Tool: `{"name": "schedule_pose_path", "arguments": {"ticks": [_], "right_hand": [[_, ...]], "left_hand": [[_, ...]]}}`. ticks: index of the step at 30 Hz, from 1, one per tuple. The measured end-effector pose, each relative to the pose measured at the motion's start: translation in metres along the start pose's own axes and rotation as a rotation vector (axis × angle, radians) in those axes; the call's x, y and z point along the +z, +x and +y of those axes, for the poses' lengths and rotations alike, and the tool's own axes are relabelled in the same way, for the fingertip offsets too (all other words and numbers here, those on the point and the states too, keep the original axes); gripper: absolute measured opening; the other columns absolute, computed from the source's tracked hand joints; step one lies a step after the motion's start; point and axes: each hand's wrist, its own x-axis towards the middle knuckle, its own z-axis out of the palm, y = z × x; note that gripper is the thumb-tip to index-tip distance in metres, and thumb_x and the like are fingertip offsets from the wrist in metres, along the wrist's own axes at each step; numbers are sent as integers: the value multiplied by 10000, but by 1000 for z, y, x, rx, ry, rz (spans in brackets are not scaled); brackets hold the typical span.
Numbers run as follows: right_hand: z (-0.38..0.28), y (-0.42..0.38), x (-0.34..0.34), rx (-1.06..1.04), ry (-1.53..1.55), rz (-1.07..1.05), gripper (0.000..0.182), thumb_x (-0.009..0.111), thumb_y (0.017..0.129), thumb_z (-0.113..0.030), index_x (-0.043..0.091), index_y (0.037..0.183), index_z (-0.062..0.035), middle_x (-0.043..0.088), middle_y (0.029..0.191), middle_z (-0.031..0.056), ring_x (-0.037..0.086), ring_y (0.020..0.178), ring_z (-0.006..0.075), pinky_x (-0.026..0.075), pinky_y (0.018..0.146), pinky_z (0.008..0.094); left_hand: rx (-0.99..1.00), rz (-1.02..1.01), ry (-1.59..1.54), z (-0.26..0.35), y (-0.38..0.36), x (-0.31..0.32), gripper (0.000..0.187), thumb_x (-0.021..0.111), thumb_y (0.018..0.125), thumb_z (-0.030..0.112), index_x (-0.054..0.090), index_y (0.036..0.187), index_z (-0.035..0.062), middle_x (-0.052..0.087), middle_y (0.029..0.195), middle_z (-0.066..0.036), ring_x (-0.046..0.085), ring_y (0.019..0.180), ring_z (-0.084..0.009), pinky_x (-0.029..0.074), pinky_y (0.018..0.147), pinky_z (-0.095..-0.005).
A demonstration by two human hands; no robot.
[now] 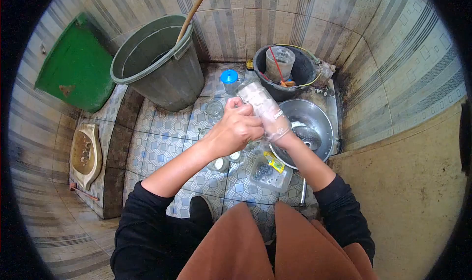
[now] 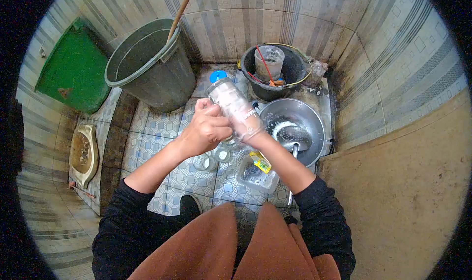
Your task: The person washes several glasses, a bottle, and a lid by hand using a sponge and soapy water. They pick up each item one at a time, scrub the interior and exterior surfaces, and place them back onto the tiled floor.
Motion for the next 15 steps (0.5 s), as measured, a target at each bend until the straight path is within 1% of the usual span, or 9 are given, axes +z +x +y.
{"name": "schedule_pose_path", "arguments": {"ticks": [2, 5, 7, 9, 11, 12, 13, 14, 15], "right_hand": [[11, 3, -3, -573, -960, -72, 375, 505, 706, -109, 453, 1069, -31, 491, 1011, 158, 462, 957, 310, 354, 844, 354], [8, -2, 0, -446, -909, -52, 373, 504, 716, -118, 448, 1077, -40, 490, 1012, 161, 458, 971, 310, 346, 853, 362], [15, 1, -2, -455, -779, -91, 392, 508, 715, -122, 433, 1091, -38, 489, 1012, 167, 471, 958, 288, 361, 838, 341], [10, 0, 3, 159, 123, 42, 357, 535, 700, -124, 471, 1038, -28, 527, 955, 143, 519, 876, 259, 408, 761, 315], [-12, -6, -7, 237, -7, -82, 331, 582, 665, -106, 511, 979, -28, 563, 905, 133, 557, 797, 268, 439, 678, 309], [-31, -14, -6, 25, -505, -56, 322, 593, 652, -84, 524, 959, -19, 565, 890, 131, 558, 790, 264, 440, 677, 296], [-48, -22, -4, -191, -1001, -24, 313, 605, 639, -62, 536, 940, -9, 567, 874, 130, 559, 783, 259, 441, 676, 282], [-60, -26, 1, -206, -1025, 78, 260, 617, 585, -9, 552, 836, -12, 557, 786, 145, 554, 735, 290, 450, 646, 312], [-69, -28, 2, -201, -1025, 92, 260, 617, 585, -9, 552, 836, -12, 557, 786, 145, 554, 735, 290, 450, 646, 312]], "left_hand": [[37, -29, 27, -1, 1, -3, 109, 563, 541, 71, 473, 533, 133, 421, 579, 32, 424, 664, -149, 280, 690, -351], [63, -38, 24, -4, 0, 1, 105, 557, 545, 62, 479, 540, 132, 425, 587, 31, 432, 671, -147, 286, 694, -351], [7, 66, -30, -18, -10, 8, 152, 607, 489, 56, 481, 541, 123, 413, 576, 23, 442, 654, -162, 282, 704, -358], [-6, 105, -14, -28, -16, 12, 175, 644, 496, 62, 481, 543, 103, 417, 562, 5, 450, 650, -175, 304, 657, -335], [-217, 160, -229, -38, -19, 10, 259, 691, 477, 109, 438, 526, 85, 405, 545, -4, 432, 602, -196, 297, 612, -320], [-285, 169, -284, -44, -19, 4, 399, 744, 453, 140, 356, 498, 60, 358, 505, -11, 383, 551, -194, 283, 545, -305], [-279, 161, -288, -47, -23, 1, 399, 744, 453, 140, 356, 498, 60, 358, 505, -11, 383, 551, -194, 283, 545, -305], [-366, 129, -396, -51, -27, -2, 449, 755, 454, 148, 317, 493, 58, 333, 497, -11, 353, 547, -181, 274, 532, -295], [-452, 95, -504, -53, -29, -4, 500, 767, 456, 157, 278, 489, 56, 308, 489, -11, 323, 543, -169, 265, 518, -285]]}}
